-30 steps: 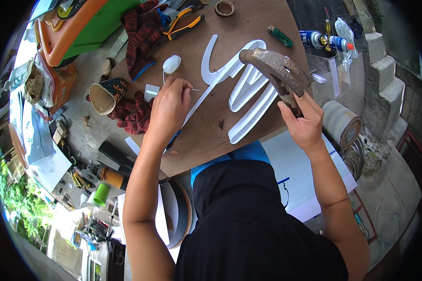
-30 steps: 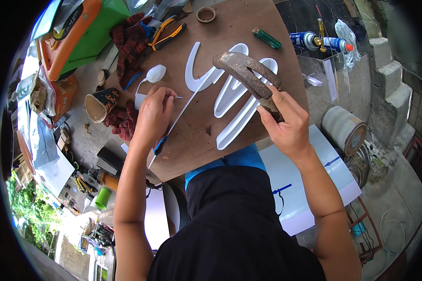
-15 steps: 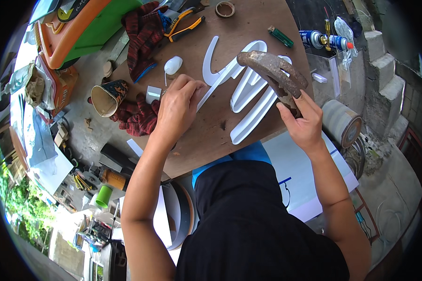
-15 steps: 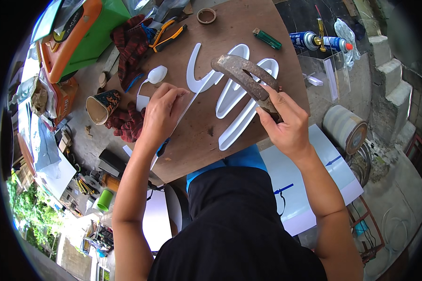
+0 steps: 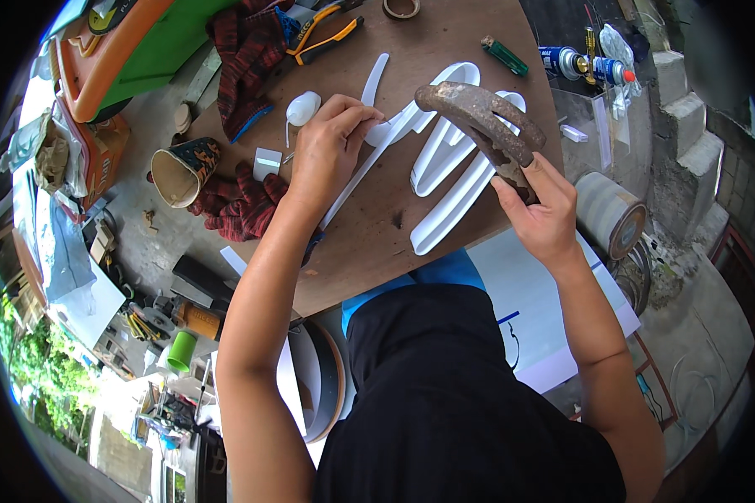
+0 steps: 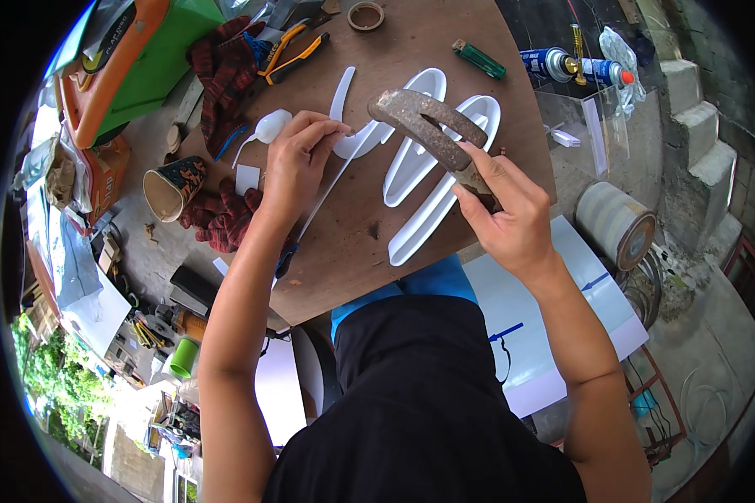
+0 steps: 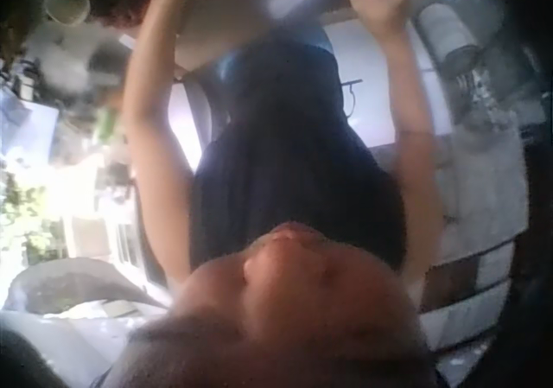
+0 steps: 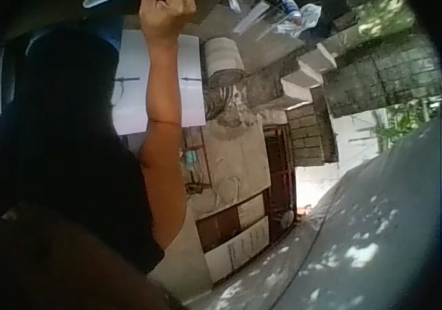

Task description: Assembling a channel letter sign by hammering the trim components into the backplate and adjusting the fit.

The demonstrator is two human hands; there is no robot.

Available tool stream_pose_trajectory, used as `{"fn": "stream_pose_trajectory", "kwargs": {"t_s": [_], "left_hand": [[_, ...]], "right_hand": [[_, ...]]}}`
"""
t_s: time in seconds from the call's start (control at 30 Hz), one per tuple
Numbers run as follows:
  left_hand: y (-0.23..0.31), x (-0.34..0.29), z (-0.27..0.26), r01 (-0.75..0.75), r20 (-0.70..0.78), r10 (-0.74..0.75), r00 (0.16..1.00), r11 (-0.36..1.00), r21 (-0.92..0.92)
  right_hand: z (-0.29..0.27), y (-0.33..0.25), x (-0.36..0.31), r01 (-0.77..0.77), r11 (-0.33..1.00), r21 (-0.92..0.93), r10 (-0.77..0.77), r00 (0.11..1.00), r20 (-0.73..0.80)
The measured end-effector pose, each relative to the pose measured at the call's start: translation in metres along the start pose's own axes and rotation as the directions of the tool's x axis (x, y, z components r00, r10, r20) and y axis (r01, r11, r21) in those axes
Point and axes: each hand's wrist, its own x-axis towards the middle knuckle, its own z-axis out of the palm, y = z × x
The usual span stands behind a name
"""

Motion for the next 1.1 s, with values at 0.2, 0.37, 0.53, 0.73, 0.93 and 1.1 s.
{"fn": "stream_pose_trajectory", "kwargs": {"t_s": [0.2, 0.37, 0.53, 0.73, 0.93, 1.1], "left_hand": [[-0.002, -0.001, 0.000, -0.045, 0.017, 0.045, 0.999, 0.999, 0.018], [-0.003, -0.002, 0.000, -0.116, 0.035, 0.114, 0.993, 0.989, 0.087], [-0.006, -0.002, 0.001, -0.115, 0.028, 0.112, 0.993, 0.988, 0.100], [-0.009, -0.002, 0.001, -0.125, -0.003, 0.126, 0.992, 0.985, 0.123], [-0.009, -0.003, 0.004, -0.132, 0.010, 0.131, 0.991, 0.983, 0.130], [-0.011, -0.005, 0.004, -0.143, -0.006, 0.145, 0.989, 0.983, 0.111]], "right_hand": [[0.002, -0.002, 0.002, -0.015, 1.000, 0.007, 0.015, 0.999, 0.042], [0.007, 0.002, 0.002, 0.023, 0.999, 0.026, -0.024, 0.999, 0.030], [0.010, 0.000, 0.005, 0.054, 0.998, -0.015, -0.053, 0.996, 0.076], [0.015, -0.004, 0.008, 0.058, 0.998, -0.017, -0.056, 0.994, 0.093], [0.016, -0.005, 0.011, 0.062, 0.997, -0.035, -0.058, 0.992, 0.109], [0.016, -0.005, 0.010, 0.054, 0.998, -0.034, -0.050, 0.992, 0.113]]}}
